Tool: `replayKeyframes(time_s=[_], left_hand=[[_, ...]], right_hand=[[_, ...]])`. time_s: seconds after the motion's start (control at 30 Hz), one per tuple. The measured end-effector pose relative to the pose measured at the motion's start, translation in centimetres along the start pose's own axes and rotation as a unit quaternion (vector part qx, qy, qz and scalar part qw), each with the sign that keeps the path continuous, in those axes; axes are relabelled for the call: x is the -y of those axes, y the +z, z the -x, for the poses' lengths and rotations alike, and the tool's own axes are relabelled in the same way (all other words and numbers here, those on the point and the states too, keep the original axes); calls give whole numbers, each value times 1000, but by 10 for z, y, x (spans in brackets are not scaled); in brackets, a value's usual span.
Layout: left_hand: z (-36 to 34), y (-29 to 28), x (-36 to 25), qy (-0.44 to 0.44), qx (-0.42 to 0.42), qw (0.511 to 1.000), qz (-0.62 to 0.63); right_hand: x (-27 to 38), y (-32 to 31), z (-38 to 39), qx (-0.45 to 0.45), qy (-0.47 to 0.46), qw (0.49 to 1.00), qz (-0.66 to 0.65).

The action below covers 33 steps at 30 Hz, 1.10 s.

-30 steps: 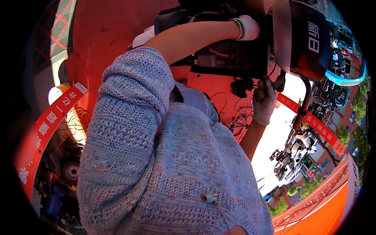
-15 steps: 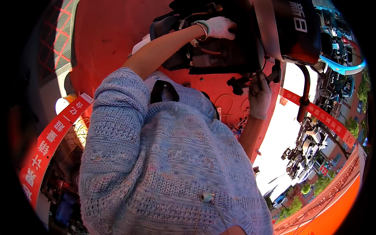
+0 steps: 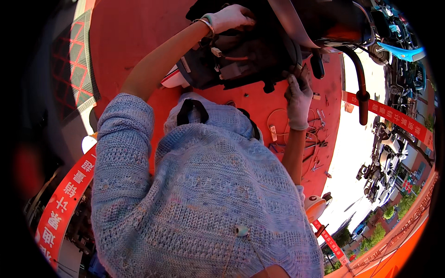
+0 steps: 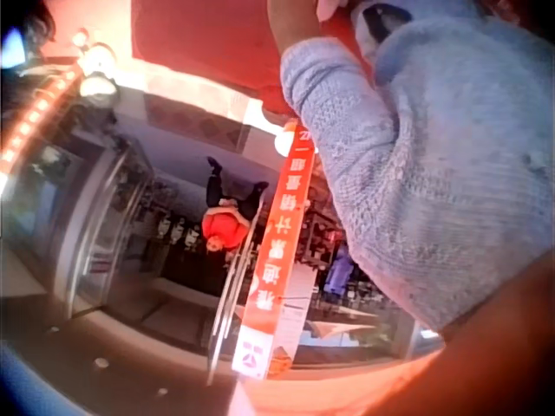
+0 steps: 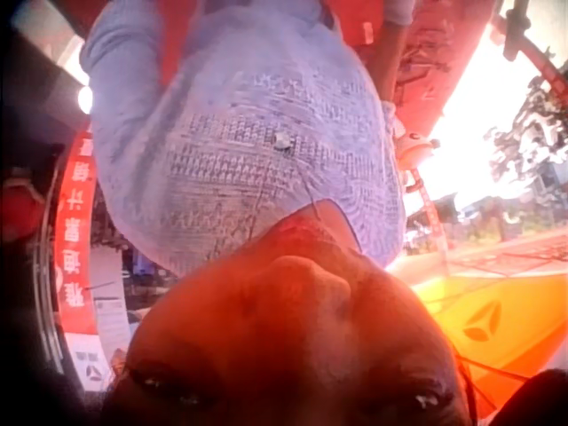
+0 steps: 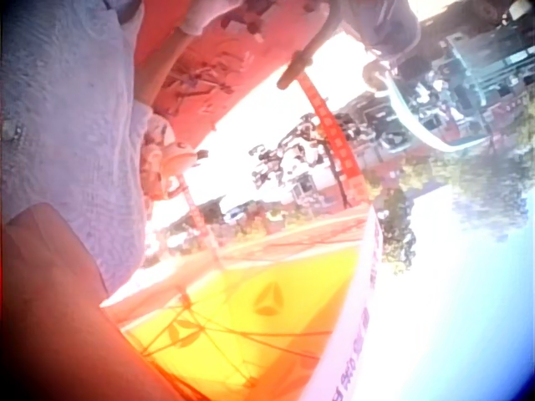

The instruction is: The person repairs a scooter's electrical system in a workshop. They use a screwdriver to remove a rear panel, then manipulate wires and components within the seat compartment using pliers and their hands.

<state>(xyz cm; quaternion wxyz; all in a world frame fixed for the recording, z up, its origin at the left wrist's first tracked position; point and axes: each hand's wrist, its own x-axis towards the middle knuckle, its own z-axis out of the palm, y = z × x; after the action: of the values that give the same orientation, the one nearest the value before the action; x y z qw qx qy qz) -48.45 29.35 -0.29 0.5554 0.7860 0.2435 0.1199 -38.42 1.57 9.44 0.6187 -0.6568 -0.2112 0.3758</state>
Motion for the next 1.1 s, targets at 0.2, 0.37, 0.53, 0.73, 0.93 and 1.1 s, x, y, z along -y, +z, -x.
replayKeyframes(time_s=[0.2, 0.37, 0.53, 0.73, 0.93, 1.1], left_hand=[[51, 18, -5, 52, -237, 955, -173], [78, 63, 40, -25, -185, 932, -310], [71, 63, 37, -154, -124, 913, -355], [65, 52, 32, -59, -49, 901, -428], [54, 35, 26, -126, 11, 916, -381], [49, 35, 16, -170, 65, 878, -443]], right_hand=[[-11, 7, 3, -34, -31, 999, -13], [-16, 4, 11, -37, -21, 999, -18], [-11, 5, 11, -19, -15, 1000, -7], [-13, 4, 11, -17, -22, 1000, -1], [-14, -1, 10, -24, -6, 999, -49], [-19, -7, 7, -29, 0, 999, -45]])
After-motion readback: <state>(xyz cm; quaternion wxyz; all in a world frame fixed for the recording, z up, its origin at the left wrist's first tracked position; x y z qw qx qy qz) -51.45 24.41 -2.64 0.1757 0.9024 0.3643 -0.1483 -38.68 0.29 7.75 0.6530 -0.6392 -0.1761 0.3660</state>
